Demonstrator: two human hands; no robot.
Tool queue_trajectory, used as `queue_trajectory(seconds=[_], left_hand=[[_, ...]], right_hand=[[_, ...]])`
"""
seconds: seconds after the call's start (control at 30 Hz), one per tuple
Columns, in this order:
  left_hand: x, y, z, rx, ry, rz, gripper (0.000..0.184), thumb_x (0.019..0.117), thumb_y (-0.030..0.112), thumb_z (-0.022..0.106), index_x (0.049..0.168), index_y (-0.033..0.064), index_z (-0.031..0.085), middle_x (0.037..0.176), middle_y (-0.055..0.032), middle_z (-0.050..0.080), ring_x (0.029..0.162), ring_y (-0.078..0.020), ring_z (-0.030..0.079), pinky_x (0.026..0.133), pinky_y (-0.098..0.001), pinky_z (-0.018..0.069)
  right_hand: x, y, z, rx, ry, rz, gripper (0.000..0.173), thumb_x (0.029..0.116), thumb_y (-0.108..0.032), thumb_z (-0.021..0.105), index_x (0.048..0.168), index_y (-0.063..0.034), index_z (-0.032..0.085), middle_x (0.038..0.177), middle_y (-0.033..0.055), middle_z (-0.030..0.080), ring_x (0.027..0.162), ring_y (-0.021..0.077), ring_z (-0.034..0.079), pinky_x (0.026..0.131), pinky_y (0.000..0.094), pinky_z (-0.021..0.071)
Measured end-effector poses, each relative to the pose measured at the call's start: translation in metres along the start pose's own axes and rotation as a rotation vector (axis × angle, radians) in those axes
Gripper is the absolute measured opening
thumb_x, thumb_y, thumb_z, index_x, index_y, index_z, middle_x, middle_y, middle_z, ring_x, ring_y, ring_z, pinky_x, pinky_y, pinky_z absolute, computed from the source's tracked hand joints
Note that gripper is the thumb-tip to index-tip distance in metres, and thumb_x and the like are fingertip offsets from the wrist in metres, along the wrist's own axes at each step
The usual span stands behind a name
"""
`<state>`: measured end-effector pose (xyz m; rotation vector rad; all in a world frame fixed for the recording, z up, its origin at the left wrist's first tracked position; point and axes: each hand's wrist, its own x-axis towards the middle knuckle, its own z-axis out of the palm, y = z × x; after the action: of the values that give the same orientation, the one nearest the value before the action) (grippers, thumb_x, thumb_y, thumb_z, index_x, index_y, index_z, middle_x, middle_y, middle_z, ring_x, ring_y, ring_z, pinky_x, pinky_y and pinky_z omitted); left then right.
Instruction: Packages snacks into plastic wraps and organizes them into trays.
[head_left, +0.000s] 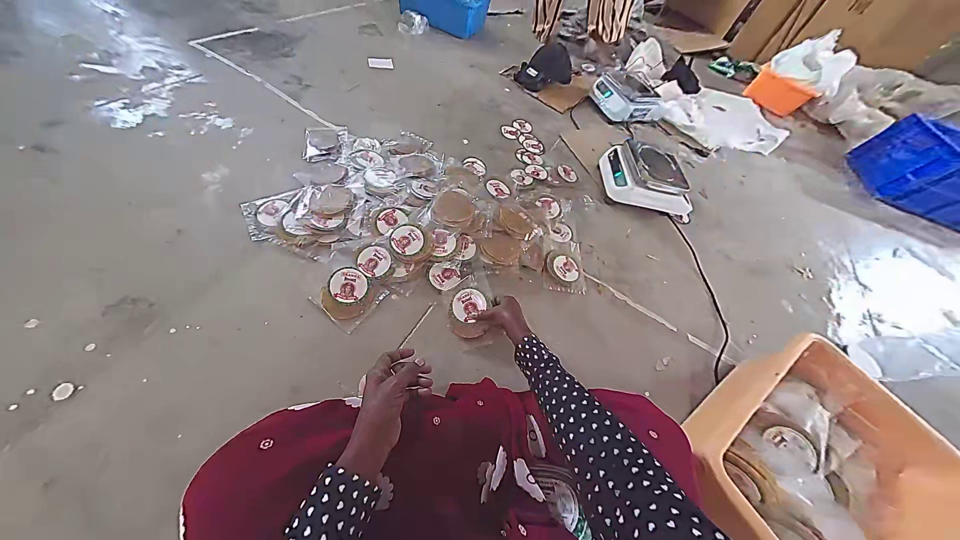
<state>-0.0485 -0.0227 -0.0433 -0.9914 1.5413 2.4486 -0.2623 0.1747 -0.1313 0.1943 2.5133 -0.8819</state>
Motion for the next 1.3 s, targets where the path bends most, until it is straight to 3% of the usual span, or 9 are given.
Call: queue_trajectory(seconds=[0.13,0.27,0.37,0.43,0.53,0.67,0.8,1.03,1.3], left_hand=[[-0.004,-0.003,-0.003,-0.024,0.03,-0.005,0.026,0.1032,0.006,0.055,0.127,-0.004,0.053,0.092,-0.015,0.07,0.07,-0.0212,0.071,0.062,-0.0333,0.0605],[-0.019,-0.008,-0.003,-0.13,-0.037,-0.097,0.03,0.1098,0.021,0.042,0.122,-0.0039,0.053,0.089,-0.0156,0.071,0.071,-0.0266,0.072,0.065,-0.0418,0.0625],[-0.048,-0.016,-0.004,-0.165,-0.545,-0.239,0.077,0.106,0.06,0.013,0.126,-0.0007,0.055,0.107,-0.0196,0.072,0.094,-0.0342,0.073,0.079,-0.0495,0.0609],[-0.067,-0.033,-0.003,-0.19,-0.892,-0.269,0.085,0.0956,0.076,0.029,0.131,0.0062,0.063,0.118,-0.0168,0.071,0.102,-0.0295,0.072,0.082,-0.0446,0.0613],[-0.105,-0.06,0.004,-0.255,-0.847,-0.277,0.03,0.0897,0.034,0.074,0.109,0.01,0.073,0.101,-0.0083,0.076,0.093,-0.0173,0.074,0.085,-0.0368,0.0614],[-0.143,-0.087,0.01,-0.273,-0.546,-0.232,0.023,0.1006,0.007,0.052,0.123,0.0018,0.057,0.102,-0.0127,0.073,0.092,-0.0216,0.073,0.084,-0.0406,0.062],[-0.158,-0.096,0.013,-0.214,-0.285,-0.174,0.025,0.1053,0.003,0.046,0.129,-0.0006,0.05,0.104,-0.0141,0.071,0.091,-0.023,0.073,0.081,-0.0405,0.0623],[-0.174,-0.098,0.017,-0.258,-0.298,-0.146,0.025,0.1031,0.001,0.049,0.128,-0.001,0.051,0.105,-0.0168,0.072,0.092,-0.0266,0.073,0.082,-0.0442,0.0629],[-0.175,-0.103,0.015,-0.278,-0.246,-0.097,0.03,0.1037,0.002,0.05,0.134,-0.0001,0.047,0.107,-0.0163,0.07,0.094,-0.026,0.073,0.082,-0.0445,0.0625]], right_hand=[[-0.047,0.014,-0.022,0.399,-0.079,-0.036,0.041,0.0897,-0.02,0.08,0.123,-0.0013,0.065,0.111,0.0151,0.068,0.09,0.0201,0.065,0.077,0.0383,0.0542],[-0.134,0.009,-0.052,0.708,-0.056,-0.452,0.026,0.0876,-0.002,0.076,0.11,-0.0002,0.064,0.089,0.0054,0.069,0.076,0.0104,0.066,0.073,0.0293,0.0574],[-0.215,0.01,-0.066,0.846,-0.2,-0.764,0.024,0.083,0.007,0.075,0.104,-0.0028,0.069,0.094,0.0016,0.074,0.09,0.0111,0.072,0.086,0.0335,0.0616],[-0.247,0.027,-0.061,0.859,-0.352,-0.93,0.009,0.088,-0.005,0.074,0.097,-0.0061,0.071,0.101,0.0047,0.075,0.101,0.0179,0.072,0.096,0.0403,0.0589],[-0.287,0.059,-0.06,0.654,-0.256,-0.937,0.025,0.0904,-0.022,0.068,0.109,-0.0055,0.07,0.12,0.0075,0.07,0.113,0.0182,0.065,0.098,0.0377,0.0552],[-0.326,0.093,-0.076,0.581,0.161,-0.574,0.017,0.1012,-0.006,0.06,0.117,-0.0026,0.065,0.108,0.0051,0.071,0.093,0.0097,0.068,0.083,0.0281,0.0577],[-0.363,0.117,-0.08,0.482,0.166,-0.478,0.019,0.1024,-0.023,0.061,0.106,-0.0076,0.071,0.09,-0.0012,0.073,0.074,0.0045,0.066,0.065,0.0221,0.055],[-0.369,0.12,-0.065,0.421,0.108,-0.457,0.041,0.0871,-0.025,0.081,0.121,-0.0093,0.064,0.085,-0.0015,0.069,0.071,0.0075,0.064,0.067,0.0263,0.0548],[-0.381,0.111,-0.064,0.161,-0.184,-0.511,0.023,0.0879,-0.026,0.078,0.103,-0.0096,0.075,0.092,0.0,0.072,0.082,0.0085,0.065,0.078,0.0329,0.0548]])
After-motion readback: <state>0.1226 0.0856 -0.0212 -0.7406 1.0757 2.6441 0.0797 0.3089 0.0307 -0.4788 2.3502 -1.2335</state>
